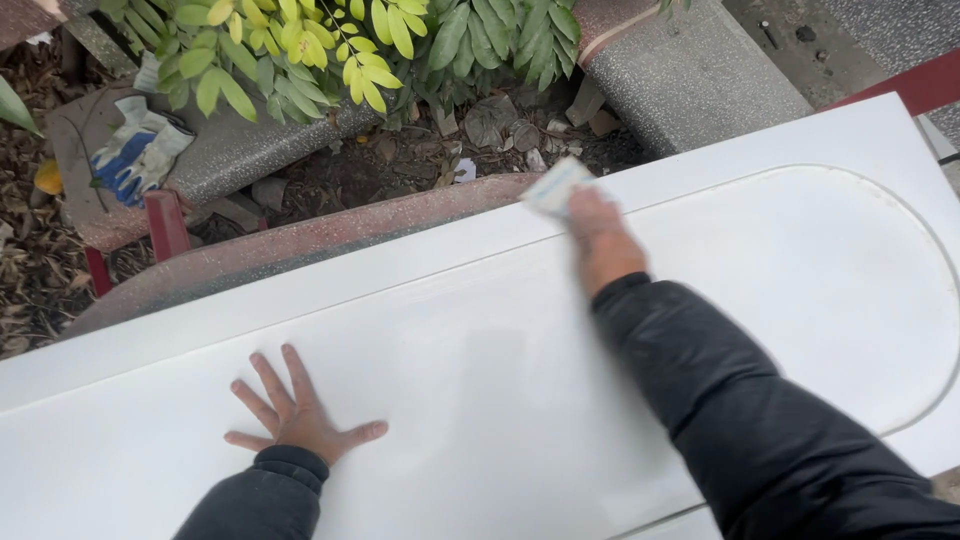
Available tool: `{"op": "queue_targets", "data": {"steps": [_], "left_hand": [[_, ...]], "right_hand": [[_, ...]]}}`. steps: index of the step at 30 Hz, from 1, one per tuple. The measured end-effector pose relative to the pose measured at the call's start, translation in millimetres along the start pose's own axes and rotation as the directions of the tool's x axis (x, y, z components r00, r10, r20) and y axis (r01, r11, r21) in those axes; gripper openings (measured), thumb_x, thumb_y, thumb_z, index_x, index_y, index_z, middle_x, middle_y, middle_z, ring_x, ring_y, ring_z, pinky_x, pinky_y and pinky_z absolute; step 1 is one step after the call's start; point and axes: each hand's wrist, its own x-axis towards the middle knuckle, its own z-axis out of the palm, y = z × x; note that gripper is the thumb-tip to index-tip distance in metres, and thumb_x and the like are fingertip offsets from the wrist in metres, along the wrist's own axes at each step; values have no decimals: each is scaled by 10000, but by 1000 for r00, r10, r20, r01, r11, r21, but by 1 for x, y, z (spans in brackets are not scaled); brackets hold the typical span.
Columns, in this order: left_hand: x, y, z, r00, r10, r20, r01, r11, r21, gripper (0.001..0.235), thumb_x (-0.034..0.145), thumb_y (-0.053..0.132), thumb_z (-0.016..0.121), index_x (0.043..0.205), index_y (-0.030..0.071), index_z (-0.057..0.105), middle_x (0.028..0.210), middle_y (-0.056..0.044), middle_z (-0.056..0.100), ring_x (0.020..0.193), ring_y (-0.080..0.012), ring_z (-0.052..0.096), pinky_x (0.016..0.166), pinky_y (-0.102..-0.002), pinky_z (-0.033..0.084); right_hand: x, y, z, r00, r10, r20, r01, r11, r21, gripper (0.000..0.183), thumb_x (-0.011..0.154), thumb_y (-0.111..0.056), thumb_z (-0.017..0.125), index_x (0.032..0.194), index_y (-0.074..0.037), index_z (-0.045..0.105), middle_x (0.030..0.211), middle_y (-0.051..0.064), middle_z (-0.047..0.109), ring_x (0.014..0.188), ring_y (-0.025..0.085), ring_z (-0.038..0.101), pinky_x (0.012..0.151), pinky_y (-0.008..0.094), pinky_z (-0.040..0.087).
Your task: The person sands the surface and edges of a white cabinet door using a sanding block. They work on the flat panels and the raised frame, then flip the door to sand the opposite side and edges.
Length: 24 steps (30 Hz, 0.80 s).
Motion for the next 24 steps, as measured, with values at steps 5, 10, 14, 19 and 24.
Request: {"op": "queue_targets", "data": {"steps": [5,10,14,19,24], "left_hand": [[4,3,-6,1000,-11,18,11,1000,20,2159,356,950,1123,1835,429,-361,1947,4,-485,1770,-444,-436,1216,-974,-44],[14,-8,6,999,1,-49,-2,1000,-10,2176,273,965,1103,1840,464,-321,1962,29,-446,1788,-448,-395,1187,-1003,-7],[13,-6,1,1000,-12,-28,12,1000,-6,2169,284,949,1109,1832,479,-336,1961,48,-453,1795,-426,-391,1213,-985,1],[10,-2,-8,999,-52,13,52,999,15,2156,342,910,1160,1833,482,-338,1957,48,-478,1792,-403,-421,1241,-953,-22],[9,-4,-11,994,-103,20,102,993,60,2128,376,863,1173,1840,472,-321,1977,44,-431,1817,-390,-359,1285,-926,51]], "right_hand": [[1,10,-23,839,543,-31,-544,837,-52,573,1254,-216,432,1791,-22,474,1939,167,328,1794,458,191,1453,586,189],[4,-167,111,974,-159,164,218,860,-461,820,990,-2,490,1809,-24,435,1910,210,393,1800,456,250,1519,558,165],[5,-67,27,942,-334,33,334,942,1,777,1027,210,543,1753,-67,562,1835,154,543,1736,388,450,1478,549,311],[-19,174,-111,836,536,-120,-547,833,-85,592,1233,-383,512,1781,-168,583,1856,124,525,1726,367,410,1315,596,398],[-22,127,-8,979,152,-137,-202,822,-533,674,1126,-153,460,1773,31,488,1880,259,456,1750,474,372,1453,571,288]]}}
